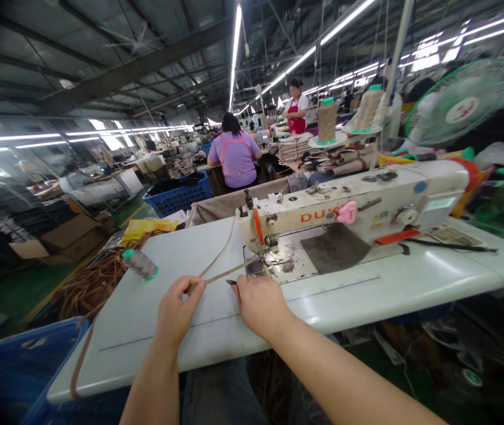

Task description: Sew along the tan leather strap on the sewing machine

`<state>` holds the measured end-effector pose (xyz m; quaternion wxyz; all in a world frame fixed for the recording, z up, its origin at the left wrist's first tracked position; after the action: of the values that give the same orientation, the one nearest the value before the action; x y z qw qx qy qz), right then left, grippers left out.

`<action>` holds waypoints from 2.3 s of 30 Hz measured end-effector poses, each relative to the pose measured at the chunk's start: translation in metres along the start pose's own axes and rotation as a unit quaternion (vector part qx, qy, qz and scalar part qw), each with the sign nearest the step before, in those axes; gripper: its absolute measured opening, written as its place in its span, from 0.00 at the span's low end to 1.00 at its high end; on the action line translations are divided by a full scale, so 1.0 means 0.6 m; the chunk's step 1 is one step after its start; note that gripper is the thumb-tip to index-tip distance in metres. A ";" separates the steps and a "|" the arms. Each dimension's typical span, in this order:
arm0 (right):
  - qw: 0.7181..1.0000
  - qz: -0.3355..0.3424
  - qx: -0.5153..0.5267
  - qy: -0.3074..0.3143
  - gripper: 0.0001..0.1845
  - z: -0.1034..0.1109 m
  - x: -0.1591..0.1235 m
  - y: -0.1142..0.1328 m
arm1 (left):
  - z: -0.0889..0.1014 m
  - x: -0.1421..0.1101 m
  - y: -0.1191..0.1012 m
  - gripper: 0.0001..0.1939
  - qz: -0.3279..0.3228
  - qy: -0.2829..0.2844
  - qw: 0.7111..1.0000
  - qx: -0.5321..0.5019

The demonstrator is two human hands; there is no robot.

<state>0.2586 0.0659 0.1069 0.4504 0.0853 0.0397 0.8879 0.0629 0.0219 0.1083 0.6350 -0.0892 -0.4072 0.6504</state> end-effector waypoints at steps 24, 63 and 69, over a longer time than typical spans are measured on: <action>0.858 -0.129 0.474 -0.153 0.21 0.012 -0.102 -0.290 | -0.045 0.087 0.107 0.17 0.057 -0.103 0.979 0.169; 0.975 0.187 0.028 -0.116 0.15 -0.067 -0.034 -0.154 | -0.077 0.149 0.155 0.14 0.141 -0.283 0.947 0.060; 0.979 0.160 0.058 -0.112 0.15 -0.073 -0.037 -0.156 | -0.082 0.153 0.153 0.14 0.134 -0.267 0.952 0.067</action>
<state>0.3375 0.1036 0.0477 0.2985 0.2153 0.0263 0.9294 0.0089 0.1375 0.0541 0.4142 0.0765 -0.5018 0.7555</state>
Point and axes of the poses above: each hand's wrist, its own x-axis towards the middle knuckle, its own z-axis out of the back of the hand, y = z × x, the point moved 5 cm from there along x, towards the middle knuckle, and after that the axes turned 6 degrees about y, right-handed, at the moved point
